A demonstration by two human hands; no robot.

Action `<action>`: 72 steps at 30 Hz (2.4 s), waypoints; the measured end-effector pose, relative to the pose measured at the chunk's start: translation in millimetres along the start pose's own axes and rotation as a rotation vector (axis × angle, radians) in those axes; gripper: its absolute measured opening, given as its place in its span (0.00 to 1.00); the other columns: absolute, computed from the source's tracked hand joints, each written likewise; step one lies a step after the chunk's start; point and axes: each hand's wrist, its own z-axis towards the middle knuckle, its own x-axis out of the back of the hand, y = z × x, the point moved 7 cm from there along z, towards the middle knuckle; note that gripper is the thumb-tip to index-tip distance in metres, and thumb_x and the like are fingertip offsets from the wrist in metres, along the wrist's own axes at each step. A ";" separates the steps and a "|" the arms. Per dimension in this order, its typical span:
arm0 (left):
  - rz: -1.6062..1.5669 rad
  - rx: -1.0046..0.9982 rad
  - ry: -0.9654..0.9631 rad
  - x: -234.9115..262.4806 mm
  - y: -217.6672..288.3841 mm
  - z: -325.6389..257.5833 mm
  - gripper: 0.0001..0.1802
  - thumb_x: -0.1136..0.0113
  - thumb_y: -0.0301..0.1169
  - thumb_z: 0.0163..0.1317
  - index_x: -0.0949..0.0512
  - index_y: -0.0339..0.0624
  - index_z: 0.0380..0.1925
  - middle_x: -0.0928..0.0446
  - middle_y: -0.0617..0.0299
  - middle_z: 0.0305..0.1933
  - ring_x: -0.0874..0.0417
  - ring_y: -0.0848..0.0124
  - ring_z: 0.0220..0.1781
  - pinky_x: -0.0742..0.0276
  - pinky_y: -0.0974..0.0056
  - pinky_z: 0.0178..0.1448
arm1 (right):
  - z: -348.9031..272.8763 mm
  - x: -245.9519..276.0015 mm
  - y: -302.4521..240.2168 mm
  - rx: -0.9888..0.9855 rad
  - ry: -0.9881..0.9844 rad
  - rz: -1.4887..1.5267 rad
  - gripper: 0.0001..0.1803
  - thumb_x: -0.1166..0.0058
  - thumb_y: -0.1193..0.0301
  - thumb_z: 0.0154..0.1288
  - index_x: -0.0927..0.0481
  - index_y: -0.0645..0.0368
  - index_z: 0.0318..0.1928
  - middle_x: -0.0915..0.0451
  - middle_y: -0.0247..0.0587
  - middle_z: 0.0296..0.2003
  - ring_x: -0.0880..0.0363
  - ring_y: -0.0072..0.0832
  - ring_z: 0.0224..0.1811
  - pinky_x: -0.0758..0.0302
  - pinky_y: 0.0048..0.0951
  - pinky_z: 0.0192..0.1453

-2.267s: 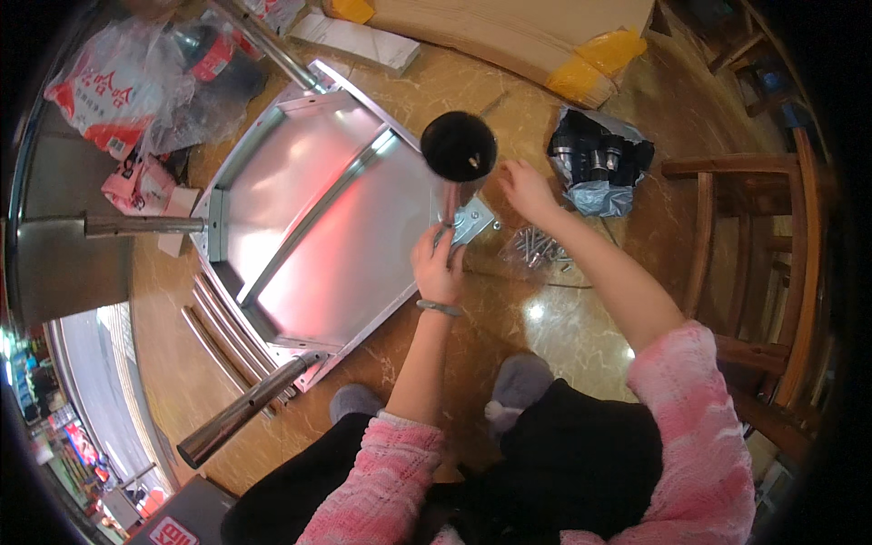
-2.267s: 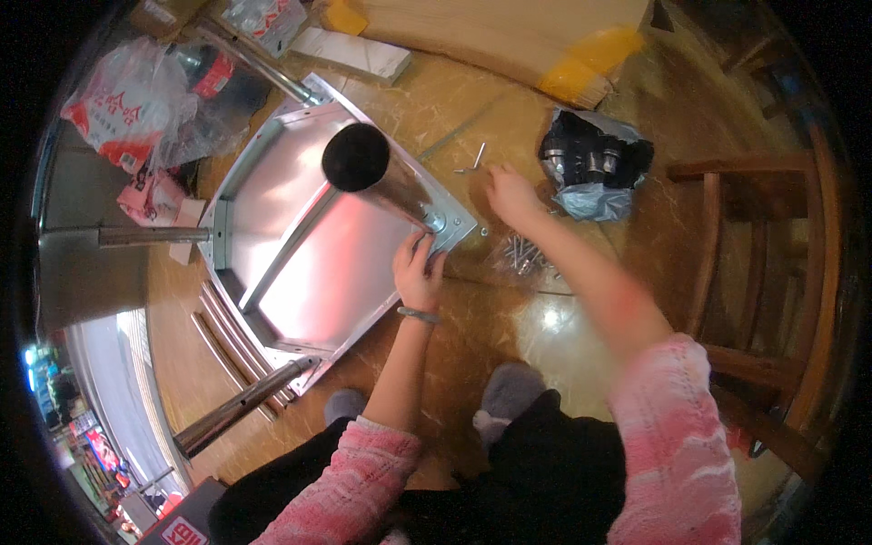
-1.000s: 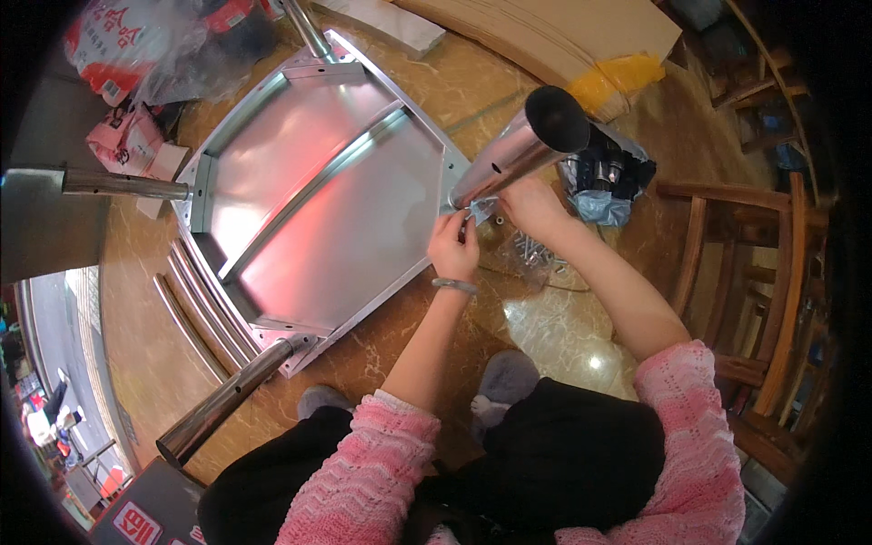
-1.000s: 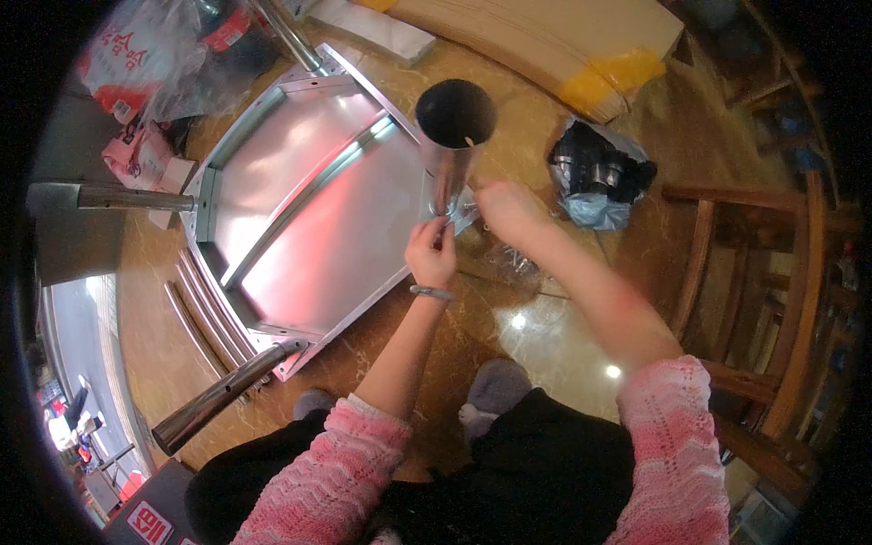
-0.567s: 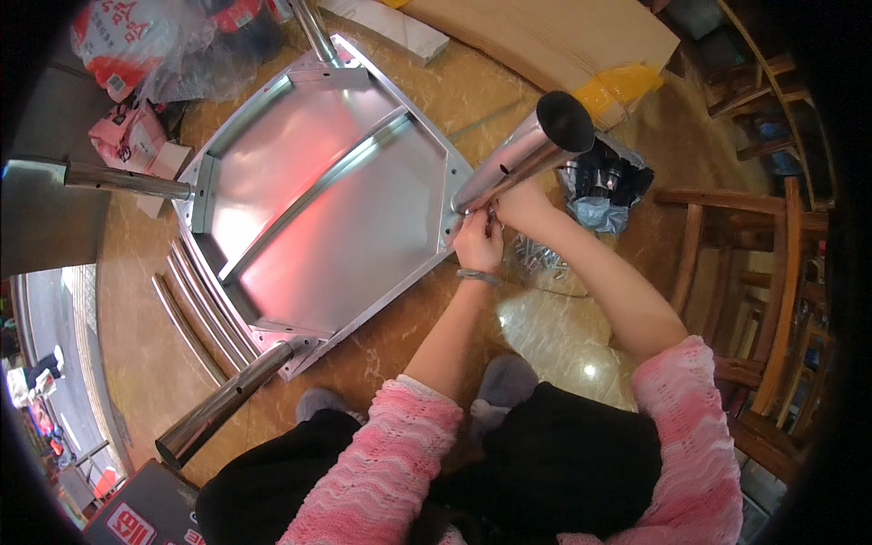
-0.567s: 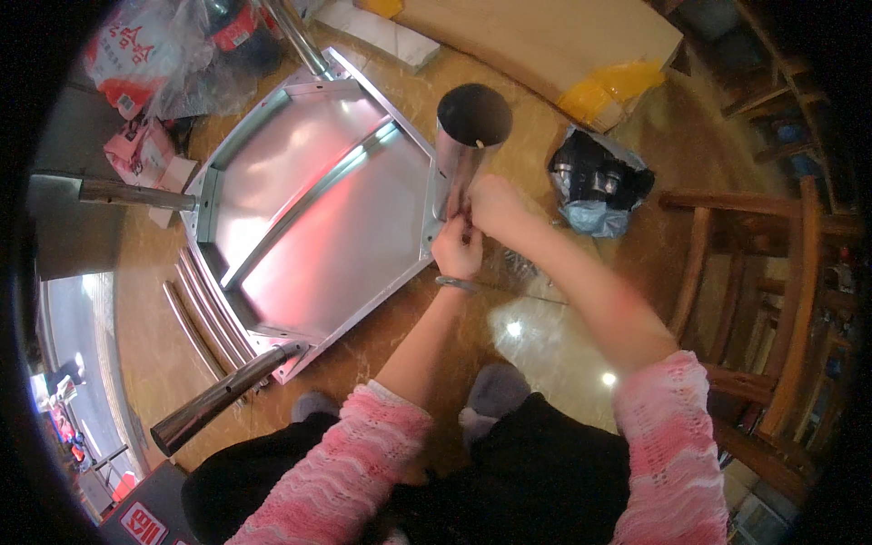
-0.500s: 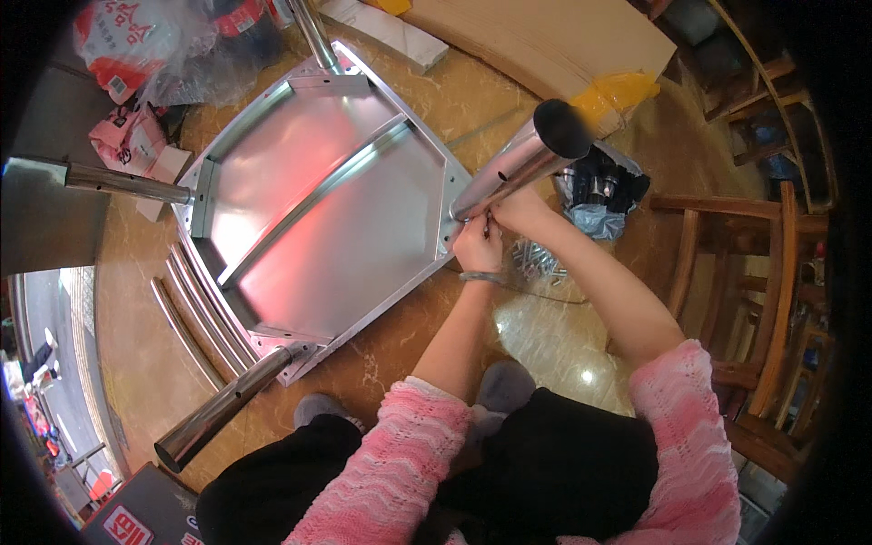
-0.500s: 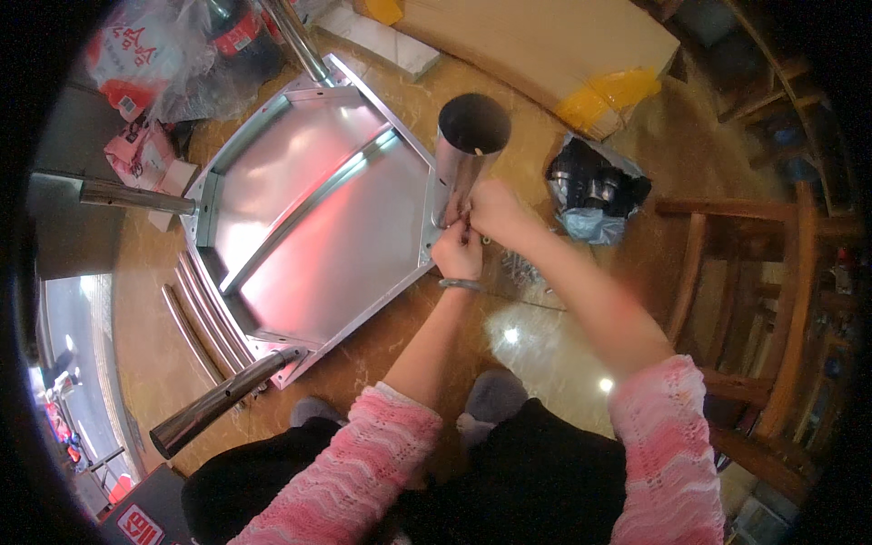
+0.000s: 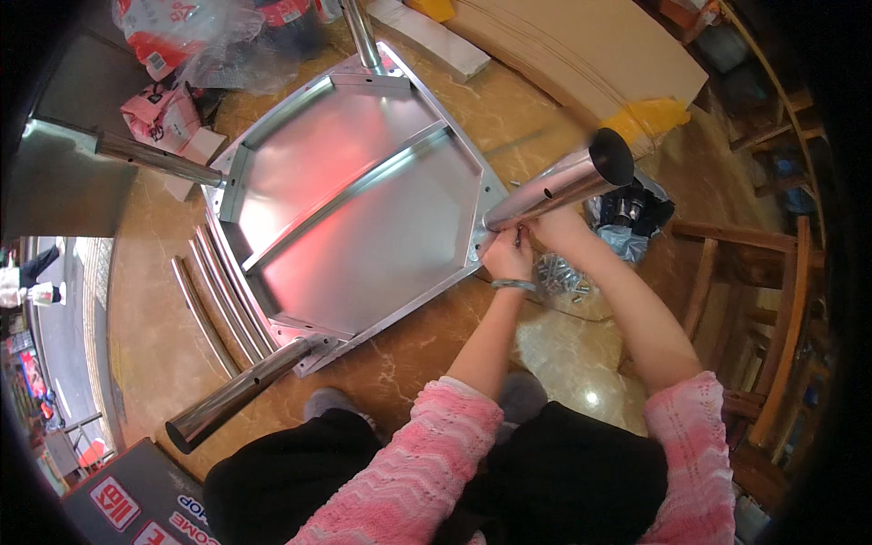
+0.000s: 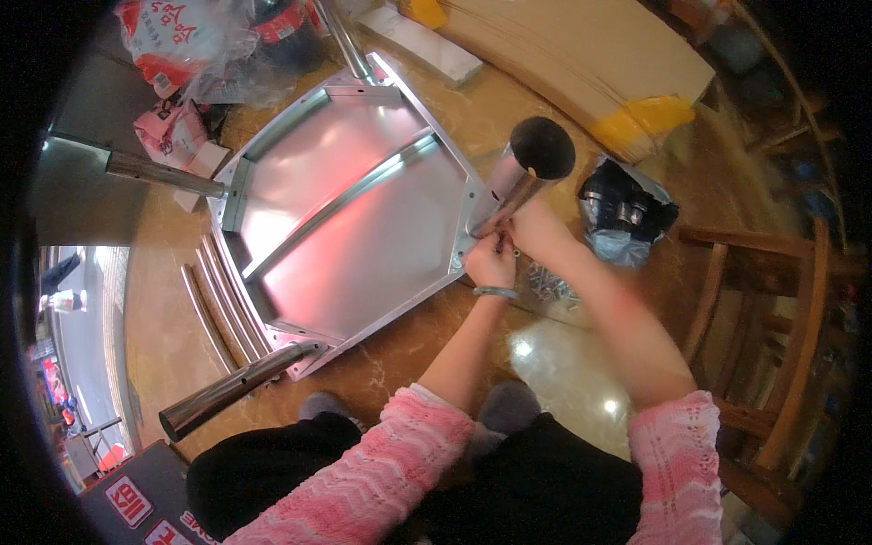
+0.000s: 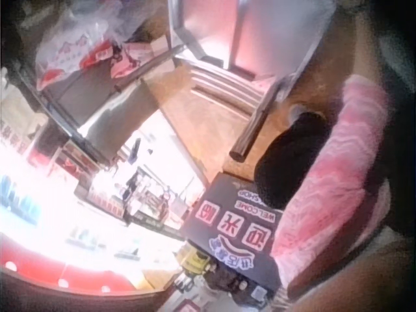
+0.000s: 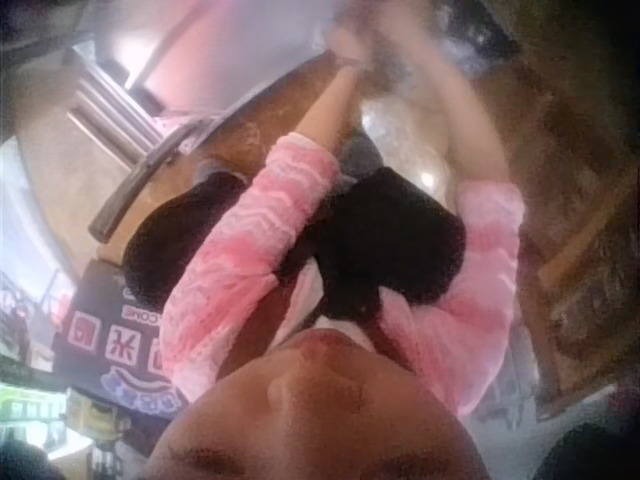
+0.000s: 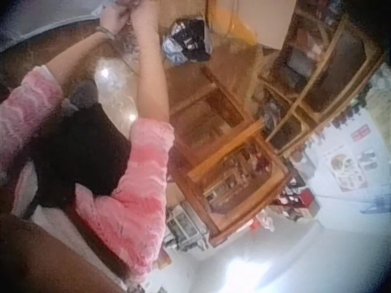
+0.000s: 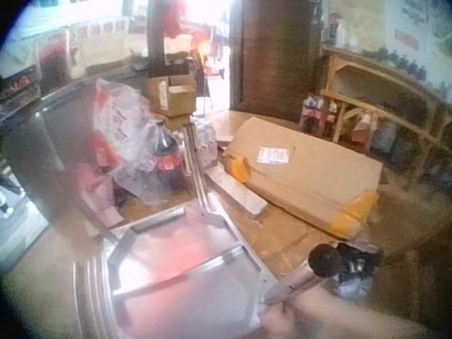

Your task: The person assembles a metal table by attaching metal legs to a tabletop using brackets and screws. They align the brackets, insert screws, and tighten them by hand.

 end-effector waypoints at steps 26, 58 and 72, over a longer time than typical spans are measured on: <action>0.115 0.030 -0.137 -14.6 -9.2 1.7 0.06 0.44 0.33 0.49 0.21 0.46 0.20 0.25 0.52 0.20 0.24 0.53 0.24 0.30 0.54 0.31 | -0.4 -22.5 2.6 0.242 -0.252 -0.304 0.11 0.54 0.70 0.53 0.20 0.62 0.31 0.21 0.52 0.33 0.22 0.43 0.37 0.25 0.39 0.40; -0.028 -0.133 -0.131 50.6 -15.2 6.3 0.31 0.42 0.23 0.50 0.36 0.38 0.57 0.33 0.47 0.58 0.30 0.53 0.57 0.31 0.58 0.56 | -6.6 -16.6 10.0 0.172 -0.162 -0.243 0.08 0.53 0.74 0.49 0.21 0.61 0.29 0.22 0.54 0.28 0.23 0.47 0.34 0.26 0.42 0.39; -0.013 -0.133 -0.170 49.3 -17.6 0.8 0.40 0.38 0.21 0.42 0.40 0.38 0.59 0.34 0.50 0.60 0.32 0.57 0.60 0.32 0.60 0.58 | -12.6 -34.4 17.4 0.273 -0.192 -0.345 0.09 0.53 0.72 0.50 0.23 0.63 0.29 0.22 0.54 0.28 0.21 0.44 0.33 0.25 0.42 0.36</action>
